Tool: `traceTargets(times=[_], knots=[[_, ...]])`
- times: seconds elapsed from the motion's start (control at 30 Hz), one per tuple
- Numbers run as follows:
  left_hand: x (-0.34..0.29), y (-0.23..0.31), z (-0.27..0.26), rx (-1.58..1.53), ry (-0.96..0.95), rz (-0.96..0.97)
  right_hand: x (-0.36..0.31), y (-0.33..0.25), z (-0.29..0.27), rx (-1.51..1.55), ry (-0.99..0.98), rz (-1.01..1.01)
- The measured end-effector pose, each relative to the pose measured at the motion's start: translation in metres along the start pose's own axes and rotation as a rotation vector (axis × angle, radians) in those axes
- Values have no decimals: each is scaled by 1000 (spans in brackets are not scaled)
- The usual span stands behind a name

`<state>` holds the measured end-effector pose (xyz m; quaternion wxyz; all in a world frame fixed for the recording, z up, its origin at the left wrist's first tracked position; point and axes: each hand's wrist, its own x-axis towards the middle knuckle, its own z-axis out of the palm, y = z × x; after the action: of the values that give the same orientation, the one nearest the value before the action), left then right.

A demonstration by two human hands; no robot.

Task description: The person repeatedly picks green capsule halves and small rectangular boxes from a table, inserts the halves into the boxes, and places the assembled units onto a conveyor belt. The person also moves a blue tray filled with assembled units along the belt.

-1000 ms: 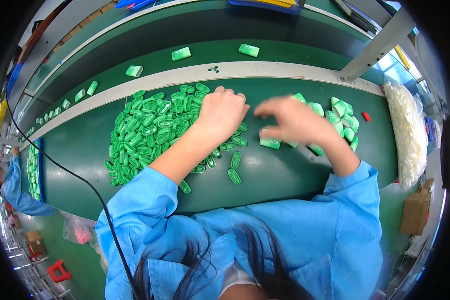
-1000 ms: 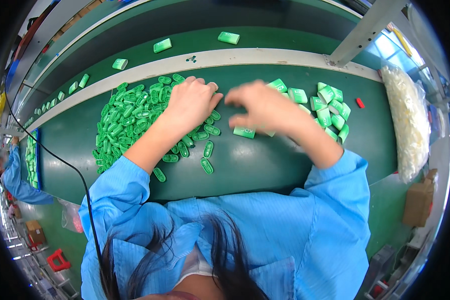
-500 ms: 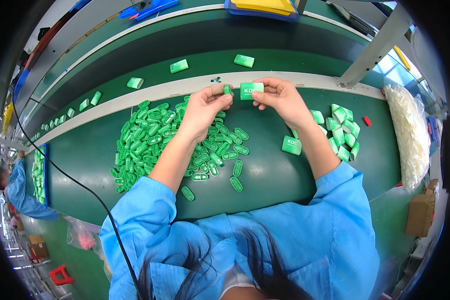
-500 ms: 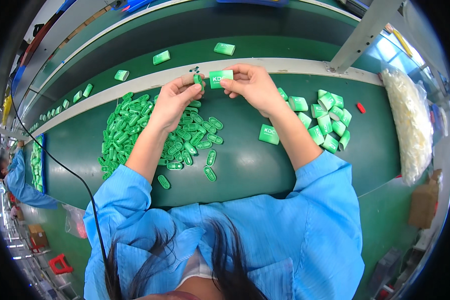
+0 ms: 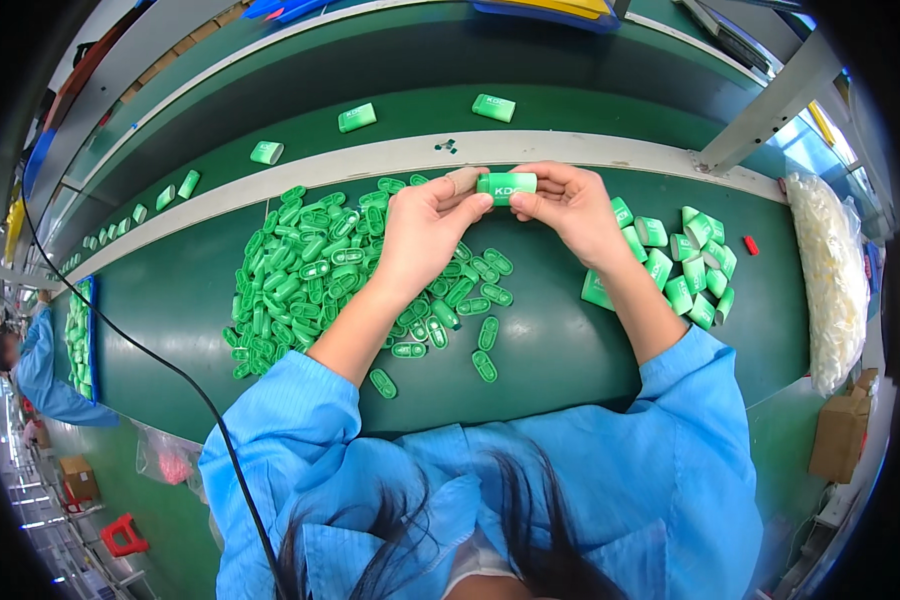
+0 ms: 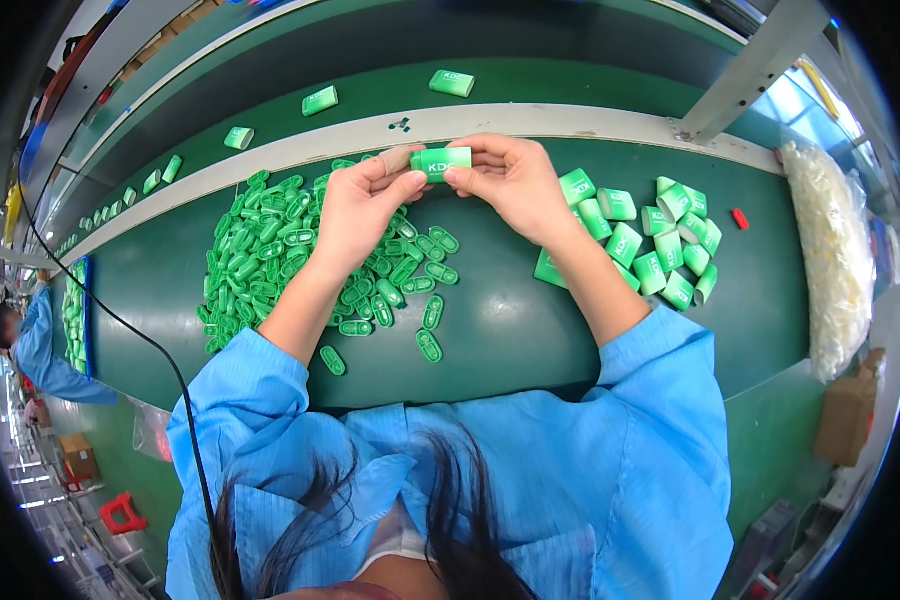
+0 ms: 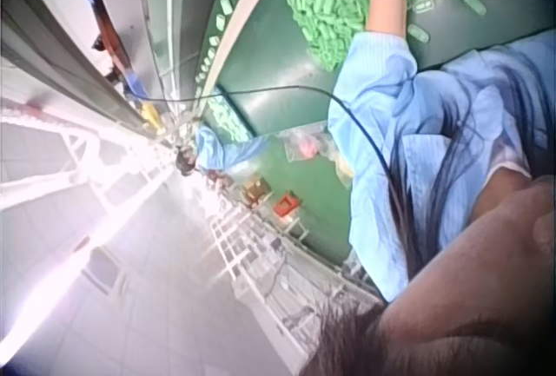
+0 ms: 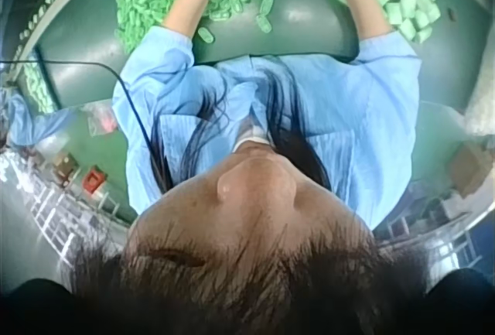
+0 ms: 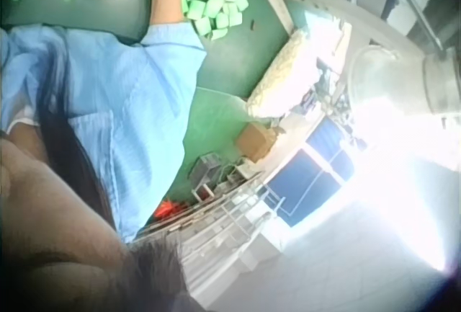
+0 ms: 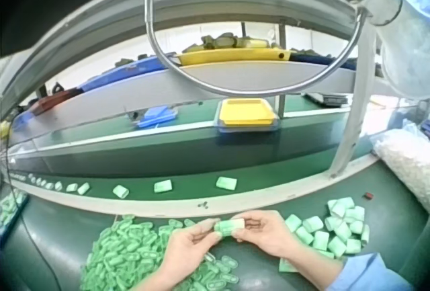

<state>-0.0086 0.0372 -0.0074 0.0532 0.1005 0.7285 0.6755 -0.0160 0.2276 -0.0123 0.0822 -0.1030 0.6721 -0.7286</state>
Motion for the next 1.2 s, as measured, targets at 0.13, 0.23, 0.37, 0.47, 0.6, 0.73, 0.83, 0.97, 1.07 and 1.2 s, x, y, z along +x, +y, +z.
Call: traceTargets(times=[0.13,0.23,0.37,0.47,0.6,0.73,0.83,0.97,1.07,1.2], knots=[[-5,0,3,180,43,109,-4,-5,4,-97,35,-57],[-16,5,17,511,149,245,-11,-6,14,-265,134,-139],[-20,-4,26,565,192,369,-16,-8,27,-599,250,-324],[-11,-5,19,522,127,310,4,-13,20,-521,155,-161],[-10,13,15,711,50,421,71,-9,-24,-466,148,52],[-31,16,20,1002,-138,385,111,10,-55,-509,315,191],[-35,11,25,1162,-114,408,105,9,-68,-684,407,102],[-35,7,29,1141,-177,407,58,-21,-90,-1137,214,-151],[-32,-1,33,1037,-175,496,7,-47,-88,-1302,25,115],[-30,-10,36,914,-167,473,-29,-42,-71,-1321,49,103]])
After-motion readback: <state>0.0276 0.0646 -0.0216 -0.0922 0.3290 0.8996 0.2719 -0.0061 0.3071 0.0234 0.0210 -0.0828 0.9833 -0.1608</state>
